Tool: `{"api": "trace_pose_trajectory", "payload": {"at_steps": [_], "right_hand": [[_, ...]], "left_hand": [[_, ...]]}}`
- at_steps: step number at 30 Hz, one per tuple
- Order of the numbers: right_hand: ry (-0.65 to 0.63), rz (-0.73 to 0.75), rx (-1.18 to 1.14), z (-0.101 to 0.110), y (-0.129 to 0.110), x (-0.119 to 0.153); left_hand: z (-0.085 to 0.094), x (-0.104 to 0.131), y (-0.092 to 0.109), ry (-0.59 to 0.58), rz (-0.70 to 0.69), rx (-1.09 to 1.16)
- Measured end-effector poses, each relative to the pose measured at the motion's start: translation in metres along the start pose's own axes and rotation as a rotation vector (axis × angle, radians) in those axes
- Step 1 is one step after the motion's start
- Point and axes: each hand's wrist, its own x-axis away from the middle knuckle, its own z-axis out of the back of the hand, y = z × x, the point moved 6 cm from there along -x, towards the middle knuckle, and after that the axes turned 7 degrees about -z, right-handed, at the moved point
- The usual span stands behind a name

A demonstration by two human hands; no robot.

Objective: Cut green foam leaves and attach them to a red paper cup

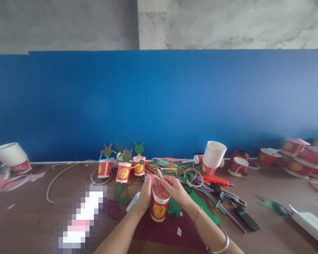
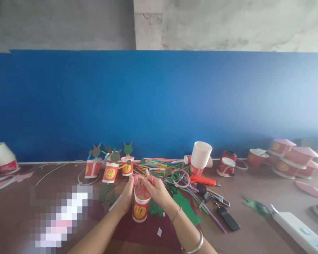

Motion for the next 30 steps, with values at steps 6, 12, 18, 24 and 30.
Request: {"api": "trace_pose_trajectory", "payload": {"at_steps": [6,12,18,24,30], "right_hand": [[0.132,-0.016,-0.127,0.015,0.001,0.000],[0.175,-0.018,-0.099,0.021,0.009,-0.002],[0.126,-0.102,-0.099,0.025,0.020,-0.005],[0.101,-0.132,-0.127,0.023,0.022,-0.006],[0.060,-0.077,-0.078,0.018,0.015,-0.006]], "left_hand": [[-0.006,0.001,0.005,0.040,-0.008,0.138],[-0.010,0.003,0.005,0.026,0.039,0.258],[0.005,-0.003,-0.004,0.031,0.035,0.326],[0.005,0.000,-0.001,-0.195,0.055,0.273],[0.008,0.003,-0.010,-0.207,0.085,0.151]]}}
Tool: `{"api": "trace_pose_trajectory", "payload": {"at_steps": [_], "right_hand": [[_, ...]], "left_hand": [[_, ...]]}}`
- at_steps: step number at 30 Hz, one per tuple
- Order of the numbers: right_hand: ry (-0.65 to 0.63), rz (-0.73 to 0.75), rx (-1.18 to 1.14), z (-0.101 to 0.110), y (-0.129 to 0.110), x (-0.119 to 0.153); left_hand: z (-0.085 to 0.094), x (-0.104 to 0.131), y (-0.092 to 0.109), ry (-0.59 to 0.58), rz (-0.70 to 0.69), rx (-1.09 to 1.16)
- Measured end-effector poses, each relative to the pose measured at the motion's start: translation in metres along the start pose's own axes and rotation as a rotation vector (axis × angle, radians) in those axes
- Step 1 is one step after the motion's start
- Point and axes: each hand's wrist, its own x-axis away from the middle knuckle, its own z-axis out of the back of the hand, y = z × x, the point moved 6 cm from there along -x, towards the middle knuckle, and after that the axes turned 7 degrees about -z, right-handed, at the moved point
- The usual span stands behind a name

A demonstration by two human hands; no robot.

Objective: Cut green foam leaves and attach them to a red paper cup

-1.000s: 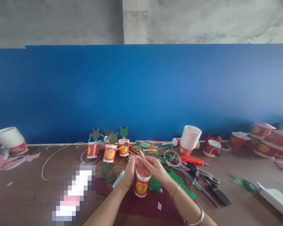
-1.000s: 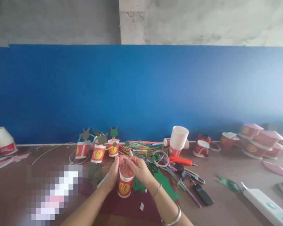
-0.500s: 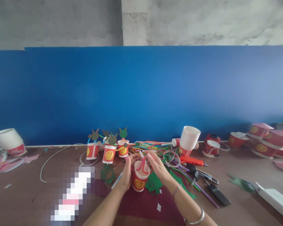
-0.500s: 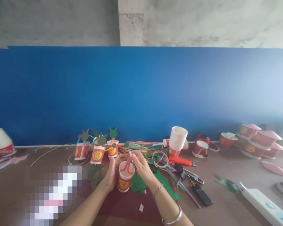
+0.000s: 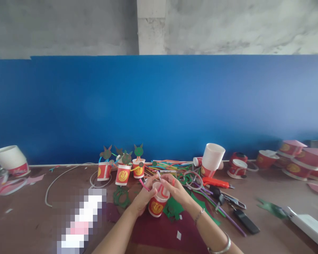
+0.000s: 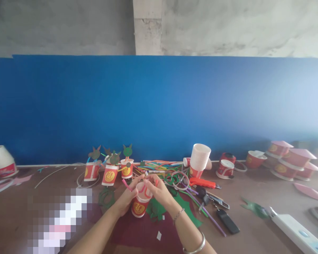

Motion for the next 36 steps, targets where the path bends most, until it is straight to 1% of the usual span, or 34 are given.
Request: {"api": "trace_pose_trajectory", "payload": {"at_steps": [3,5,8,12,14,16,20,23,26,30,36], "right_hand": [[-0.022,-0.001,0.006,-0.001,0.001,0.000],[-0.018,-0.007,0.006,0.000,0.002,-0.001],[0.076,-0.016,-0.050,0.008,0.002,-0.003],[0.198,-0.012,-0.119,0.019,-0.001,-0.003],[0.217,0.006,-0.106,0.021,-0.002,-0.003],[0.205,0.025,-0.078,0.020,-0.003,-0.003],[0.156,0.058,-0.027,0.017,-0.004,-0.002],[0.138,0.107,0.015,0.016,-0.009,-0.001],[0.123,0.110,0.049,0.015,-0.011,0.000],[0.130,0.124,0.081,0.015,-0.009,-0.001],[0.061,0.070,0.024,0.008,-0.005,-0.001]], "left_hand": [[0.000,-0.002,-0.002,0.040,0.001,0.036],[-0.002,-0.003,0.000,0.065,-0.006,0.066],[0.000,-0.004,0.006,0.146,-0.029,0.068],[0.007,-0.005,0.013,0.266,-0.067,-0.007],[0.010,-0.006,0.014,0.304,-0.080,-0.054],[0.011,-0.007,0.014,0.321,-0.078,-0.072],[0.008,-0.008,0.012,0.297,-0.036,-0.011],[0.003,-0.007,0.010,0.248,0.016,0.070],[-0.003,-0.006,0.010,0.187,0.048,0.134],[-0.007,-0.006,0.011,0.130,0.057,0.123],[-0.011,-0.006,0.015,0.036,0.036,0.138]]}}
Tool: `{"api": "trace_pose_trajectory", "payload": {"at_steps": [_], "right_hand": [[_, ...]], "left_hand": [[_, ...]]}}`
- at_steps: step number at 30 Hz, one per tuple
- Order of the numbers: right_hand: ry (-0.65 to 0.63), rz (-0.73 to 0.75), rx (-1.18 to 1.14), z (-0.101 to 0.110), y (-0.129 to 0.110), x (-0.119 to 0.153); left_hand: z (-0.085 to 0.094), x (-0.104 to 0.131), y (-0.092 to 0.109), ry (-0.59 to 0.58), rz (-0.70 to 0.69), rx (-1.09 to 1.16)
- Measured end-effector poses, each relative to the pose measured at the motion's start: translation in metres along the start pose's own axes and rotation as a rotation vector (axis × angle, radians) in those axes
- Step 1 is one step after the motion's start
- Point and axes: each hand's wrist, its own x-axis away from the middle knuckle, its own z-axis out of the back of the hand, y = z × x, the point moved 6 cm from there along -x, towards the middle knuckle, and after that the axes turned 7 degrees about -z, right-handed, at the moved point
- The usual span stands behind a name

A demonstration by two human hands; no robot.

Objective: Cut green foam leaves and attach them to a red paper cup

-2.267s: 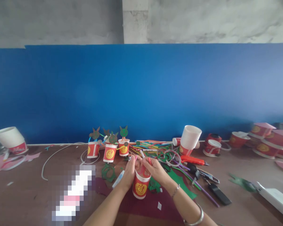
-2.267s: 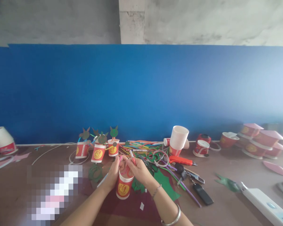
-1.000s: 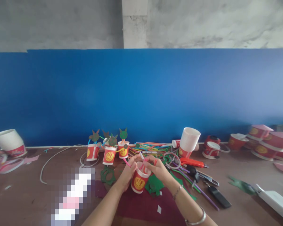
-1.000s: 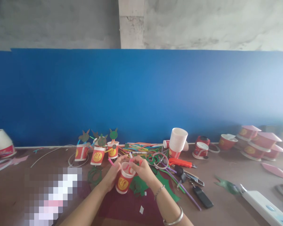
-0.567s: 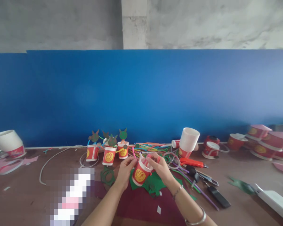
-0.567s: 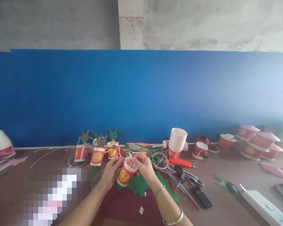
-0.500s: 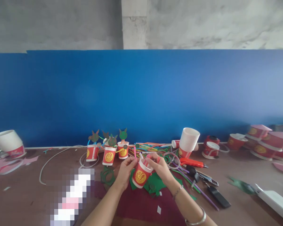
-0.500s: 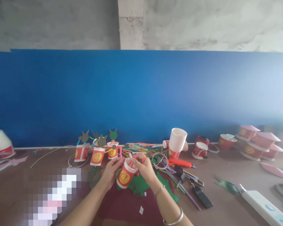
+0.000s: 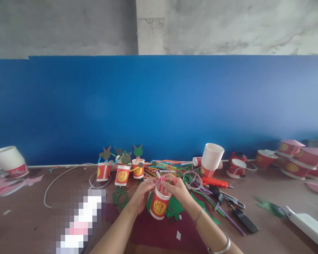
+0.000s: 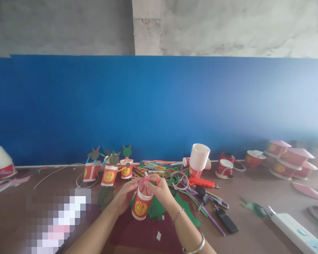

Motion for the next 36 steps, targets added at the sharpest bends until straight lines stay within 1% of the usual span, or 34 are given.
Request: {"api": "trace_pose_trajectory", "payload": {"at_steps": [5,8,9,11,12,14,17,19,21,25,29,31,36], "right_hand": [[-0.034,-0.031,-0.086,-0.008,-0.004,0.004],[-0.061,-0.078,-0.166,-0.013,0.000,0.004],[-0.051,-0.100,-0.188,-0.013,0.002,0.004],[0.007,-0.124,-0.189,-0.010,0.006,0.003],[0.045,-0.114,-0.166,-0.007,0.006,0.002],[0.104,-0.047,-0.086,-0.003,0.001,0.002],[0.127,0.076,0.026,-0.003,-0.009,0.004],[0.133,0.101,0.043,-0.003,-0.012,0.006],[0.150,0.095,0.030,-0.004,-0.013,0.007],[0.168,0.109,0.035,-0.005,-0.014,0.009],[0.115,0.069,0.003,-0.010,-0.011,0.007],[0.110,0.050,0.004,-0.012,-0.007,0.006],[0.132,0.105,0.081,-0.014,-0.008,0.005]], "left_hand": [[-0.003,0.002,0.001,-0.022,0.015,-0.026],[-0.004,0.002,-0.002,-0.033,0.054,-0.039],[-0.003,0.002,-0.004,-0.026,0.062,-0.053],[0.000,0.001,-0.005,0.011,0.055,-0.097],[0.002,0.000,-0.005,0.036,0.042,-0.127],[0.003,-0.003,-0.003,0.071,0.007,-0.204],[0.003,-0.006,-0.002,0.081,-0.048,-0.341],[0.001,-0.006,-0.002,0.085,-0.100,-0.412],[0.001,-0.005,-0.002,0.105,-0.151,-0.439],[-0.001,-0.001,-0.005,0.139,-0.170,-0.398],[0.000,0.001,-0.004,0.158,-0.168,-0.337],[0.002,0.001,-0.004,0.170,-0.154,-0.298],[0.006,0.001,-0.011,0.188,-0.134,-0.186]]}}
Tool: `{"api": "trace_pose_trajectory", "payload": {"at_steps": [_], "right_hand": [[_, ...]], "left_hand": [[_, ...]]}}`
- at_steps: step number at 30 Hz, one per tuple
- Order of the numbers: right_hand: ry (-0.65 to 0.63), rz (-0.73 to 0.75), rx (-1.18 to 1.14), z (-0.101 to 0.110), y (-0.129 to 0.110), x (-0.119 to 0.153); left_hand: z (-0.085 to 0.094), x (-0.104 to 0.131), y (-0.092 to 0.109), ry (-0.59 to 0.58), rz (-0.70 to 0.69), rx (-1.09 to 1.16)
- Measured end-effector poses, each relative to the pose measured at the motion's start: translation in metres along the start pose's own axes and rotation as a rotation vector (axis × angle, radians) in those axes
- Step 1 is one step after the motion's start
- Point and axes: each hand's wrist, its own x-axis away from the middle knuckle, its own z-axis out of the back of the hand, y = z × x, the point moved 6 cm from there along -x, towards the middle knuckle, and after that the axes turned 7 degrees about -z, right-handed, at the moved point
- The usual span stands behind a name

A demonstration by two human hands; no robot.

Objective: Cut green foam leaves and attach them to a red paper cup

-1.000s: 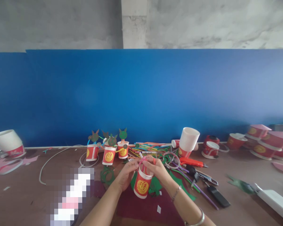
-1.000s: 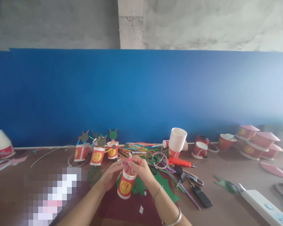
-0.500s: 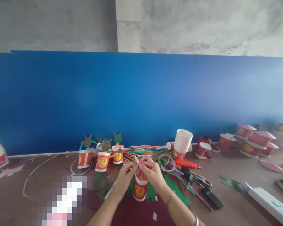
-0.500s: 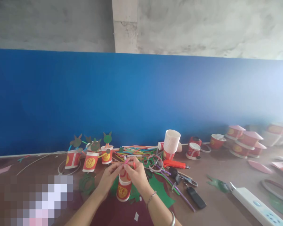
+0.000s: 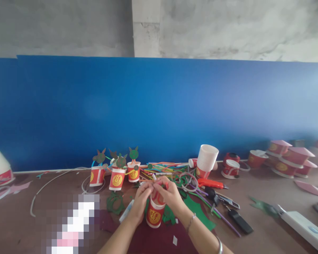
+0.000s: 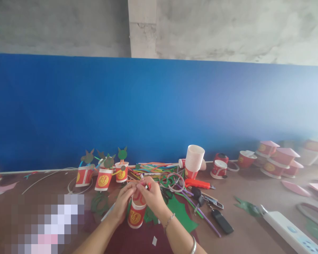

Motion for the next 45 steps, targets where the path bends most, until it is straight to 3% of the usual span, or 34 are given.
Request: {"api": "trace_pose_trajectory", "payload": {"at_steps": [8,22,30,34,37,41,45], "right_hand": [[0.030,0.127,0.112,0.002,-0.007,0.003],[0.042,-0.089,0.046,0.005,0.011,-0.002],[0.029,-0.178,0.097,0.004,0.016,-0.004],[-0.004,-0.282,-0.044,0.002,0.020,0.000],[-0.033,-0.266,-0.151,0.006,0.015,-0.001],[0.156,-0.280,-0.140,0.033,0.016,-0.008],[0.326,-0.274,-0.114,0.058,0.018,-0.015]], "left_hand": [[-0.011,0.008,-0.010,0.046,0.058,0.130],[-0.009,0.007,-0.010,0.130,0.051,0.135],[-0.007,0.000,-0.018,0.102,0.091,0.162],[-0.006,-0.001,-0.015,0.123,0.104,0.165],[0.001,-0.001,-0.012,0.204,0.088,0.179],[0.015,-0.003,-0.009,0.346,0.080,0.193],[0.016,-0.004,-0.009,0.322,0.161,0.144]]}}
